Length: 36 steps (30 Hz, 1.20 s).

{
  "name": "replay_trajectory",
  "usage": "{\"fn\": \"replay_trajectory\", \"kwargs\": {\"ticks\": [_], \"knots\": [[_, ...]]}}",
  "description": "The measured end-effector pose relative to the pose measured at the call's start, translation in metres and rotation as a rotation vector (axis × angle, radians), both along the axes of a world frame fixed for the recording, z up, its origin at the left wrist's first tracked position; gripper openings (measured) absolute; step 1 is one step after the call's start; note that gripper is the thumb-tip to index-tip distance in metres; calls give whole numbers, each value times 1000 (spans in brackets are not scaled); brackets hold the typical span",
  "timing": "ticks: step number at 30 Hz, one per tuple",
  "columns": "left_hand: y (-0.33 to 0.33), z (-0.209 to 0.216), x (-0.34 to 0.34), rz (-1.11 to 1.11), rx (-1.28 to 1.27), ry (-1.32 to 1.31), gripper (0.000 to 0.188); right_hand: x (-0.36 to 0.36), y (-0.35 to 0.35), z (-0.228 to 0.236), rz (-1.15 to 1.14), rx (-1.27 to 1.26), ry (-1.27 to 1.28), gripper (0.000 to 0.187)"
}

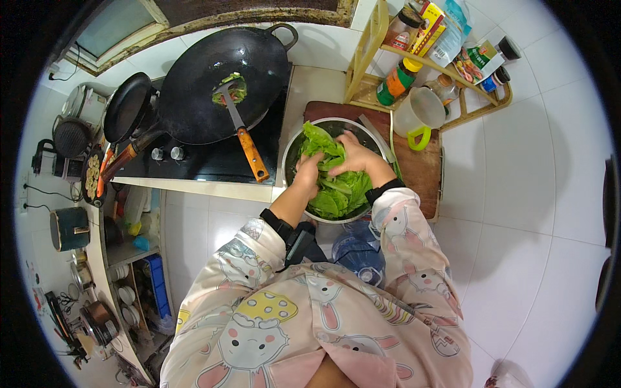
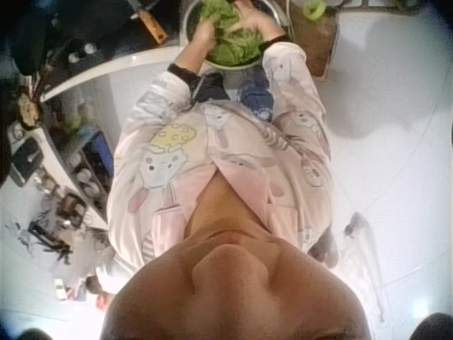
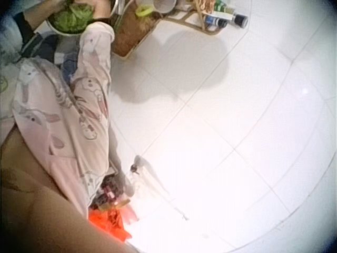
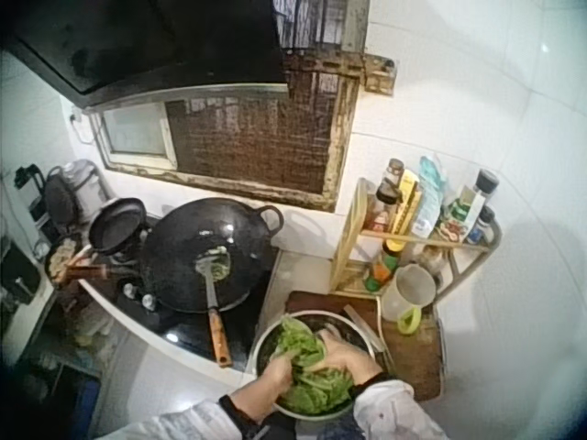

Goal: The person transfers cooked items from an electric grill to a plate, then moves to the stove to stir-fry vegetables in a wok. They add oil, chopped green onions, and lettuce, stirring continuously with a spatula.

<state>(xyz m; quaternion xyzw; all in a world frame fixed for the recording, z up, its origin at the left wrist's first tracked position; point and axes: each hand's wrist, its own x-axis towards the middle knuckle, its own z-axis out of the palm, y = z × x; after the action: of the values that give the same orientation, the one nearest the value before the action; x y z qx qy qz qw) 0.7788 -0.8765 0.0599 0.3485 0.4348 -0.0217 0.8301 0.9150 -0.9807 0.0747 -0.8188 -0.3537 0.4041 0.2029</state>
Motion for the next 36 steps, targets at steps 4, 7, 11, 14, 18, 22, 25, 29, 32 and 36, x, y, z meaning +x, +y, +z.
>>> {"fn": "replay_trajectory", "kwargs": {"ticks": [4,7,11,14,18,22,25,29,32,36], "knots": [[8,4,0,0,-151,-22,50,-11,27,-1,30,-73,18,133],[13,5,5,11,-243,-127,54,-18,41,-16,40,-318,-30,140],[14,18,8,25,-209,-51,53,-13,37,-36,-32,-174,-28,116],[15,29,7,-7,-130,71,52,-13,30,-43,-123,-72,-95,93],[9,27,2,2,43,-25,45,-23,14,-38,-260,228,-160,55],[-3,13,-6,-1,426,-234,39,-32,-8,-23,-272,506,-289,44],[-10,9,-9,-14,599,-244,44,-32,-19,-12,-251,610,-391,42],[-15,14,-13,-101,709,-254,52,-25,-33,-1,-234,626,-543,40],[-7,14,-14,-168,725,-294,52,-17,-45,-1,-169,500,-634,37],[1,16,-16,-106,596,-416,48,-7,-52,1,-750,935,397,33]]}}
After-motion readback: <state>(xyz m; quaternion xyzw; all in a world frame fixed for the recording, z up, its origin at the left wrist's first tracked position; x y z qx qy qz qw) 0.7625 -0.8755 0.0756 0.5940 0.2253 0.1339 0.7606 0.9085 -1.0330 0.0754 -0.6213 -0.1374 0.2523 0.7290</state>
